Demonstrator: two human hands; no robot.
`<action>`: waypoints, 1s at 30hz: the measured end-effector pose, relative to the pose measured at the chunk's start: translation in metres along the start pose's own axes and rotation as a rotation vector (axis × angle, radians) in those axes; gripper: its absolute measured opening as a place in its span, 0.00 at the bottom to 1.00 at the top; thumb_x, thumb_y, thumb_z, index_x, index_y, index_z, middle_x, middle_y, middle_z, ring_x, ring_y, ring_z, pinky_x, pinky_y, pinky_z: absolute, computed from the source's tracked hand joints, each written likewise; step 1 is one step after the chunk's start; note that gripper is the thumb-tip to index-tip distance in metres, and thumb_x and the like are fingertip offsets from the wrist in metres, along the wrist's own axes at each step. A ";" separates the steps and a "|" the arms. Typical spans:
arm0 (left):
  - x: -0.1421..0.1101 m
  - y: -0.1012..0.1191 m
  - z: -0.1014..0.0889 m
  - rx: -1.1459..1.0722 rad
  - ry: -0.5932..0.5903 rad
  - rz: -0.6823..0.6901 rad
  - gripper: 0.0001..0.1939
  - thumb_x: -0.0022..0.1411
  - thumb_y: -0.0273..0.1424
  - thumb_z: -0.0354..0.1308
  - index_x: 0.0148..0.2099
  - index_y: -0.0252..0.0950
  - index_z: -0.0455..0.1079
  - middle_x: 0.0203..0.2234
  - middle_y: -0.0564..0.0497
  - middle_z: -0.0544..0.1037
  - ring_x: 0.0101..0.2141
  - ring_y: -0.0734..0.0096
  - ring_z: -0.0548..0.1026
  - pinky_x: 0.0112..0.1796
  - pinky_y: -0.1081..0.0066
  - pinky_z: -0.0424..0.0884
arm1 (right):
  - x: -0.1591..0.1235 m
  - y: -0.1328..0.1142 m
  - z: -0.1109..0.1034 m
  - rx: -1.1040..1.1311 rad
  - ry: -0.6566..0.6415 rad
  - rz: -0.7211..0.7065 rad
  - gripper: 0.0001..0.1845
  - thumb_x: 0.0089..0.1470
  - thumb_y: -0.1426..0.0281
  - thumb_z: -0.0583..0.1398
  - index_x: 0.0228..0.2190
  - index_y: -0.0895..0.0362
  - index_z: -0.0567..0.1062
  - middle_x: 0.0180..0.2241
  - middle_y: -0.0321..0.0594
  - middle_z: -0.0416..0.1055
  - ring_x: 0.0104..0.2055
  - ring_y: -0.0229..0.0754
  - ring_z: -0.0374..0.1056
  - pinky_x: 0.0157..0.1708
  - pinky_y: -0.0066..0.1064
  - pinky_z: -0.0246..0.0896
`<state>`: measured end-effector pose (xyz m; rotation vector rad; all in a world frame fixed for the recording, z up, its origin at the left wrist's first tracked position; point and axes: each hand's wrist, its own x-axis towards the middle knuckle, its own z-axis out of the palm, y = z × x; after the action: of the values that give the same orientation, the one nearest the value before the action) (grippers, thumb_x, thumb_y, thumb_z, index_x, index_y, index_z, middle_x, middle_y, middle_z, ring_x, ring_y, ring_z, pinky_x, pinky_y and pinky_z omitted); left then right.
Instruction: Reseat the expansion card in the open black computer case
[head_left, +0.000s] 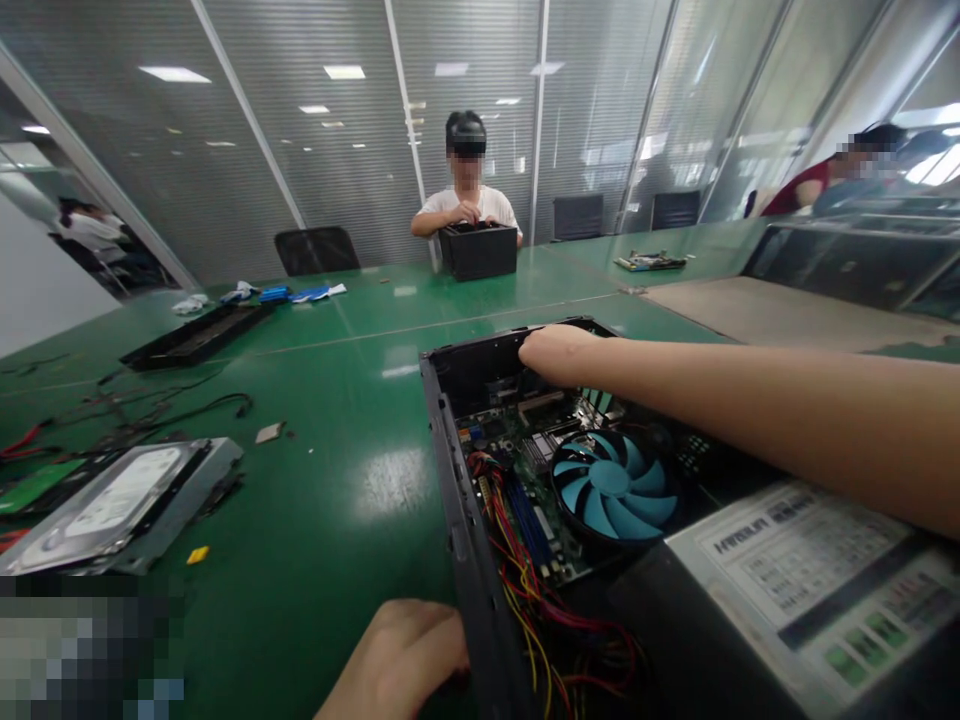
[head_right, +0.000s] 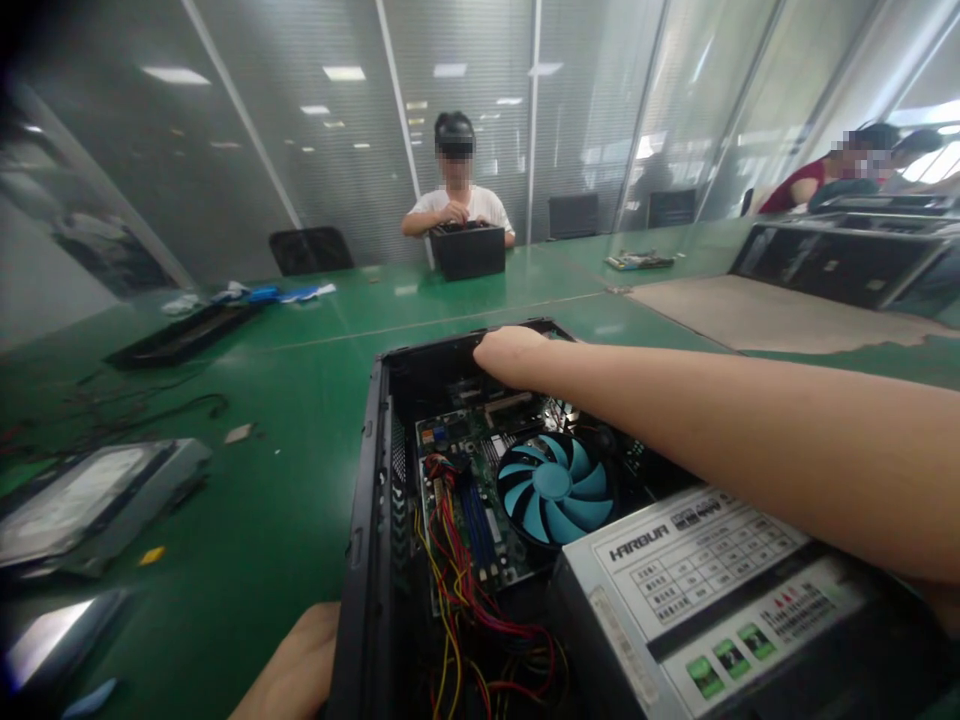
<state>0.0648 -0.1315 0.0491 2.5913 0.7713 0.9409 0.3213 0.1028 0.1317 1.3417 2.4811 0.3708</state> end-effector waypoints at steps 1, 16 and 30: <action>0.000 0.001 -0.001 0.011 -0.010 0.004 0.19 0.66 0.50 0.51 0.36 0.39 0.67 0.20 0.53 0.72 0.22 0.70 0.73 0.26 0.71 0.74 | -0.002 0.003 -0.002 -0.007 0.002 -0.002 0.16 0.51 0.70 0.65 0.42 0.62 0.81 0.40 0.56 0.77 0.43 0.51 0.74 0.43 0.35 0.65; -0.008 0.003 0.004 -0.024 -0.013 -0.103 0.20 0.64 0.51 0.53 0.36 0.40 0.70 0.22 0.53 0.74 0.24 0.69 0.75 0.30 0.69 0.74 | -0.013 0.007 -0.008 -0.045 0.102 -0.008 0.14 0.51 0.71 0.61 0.40 0.58 0.82 0.40 0.52 0.78 0.41 0.53 0.73 0.42 0.40 0.65; -0.008 0.006 -0.004 0.013 -0.064 -0.042 0.15 0.67 0.44 0.51 0.38 0.38 0.68 0.25 0.51 0.76 0.26 0.68 0.76 0.30 0.70 0.73 | 0.002 -0.025 0.003 -0.098 -0.006 -0.087 0.14 0.54 0.76 0.60 0.42 0.64 0.80 0.40 0.58 0.77 0.45 0.52 0.74 0.44 0.37 0.67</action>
<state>0.0590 -0.1407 0.0501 2.5920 0.8146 0.8397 0.3021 0.0910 0.1200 1.1906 2.4730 0.4611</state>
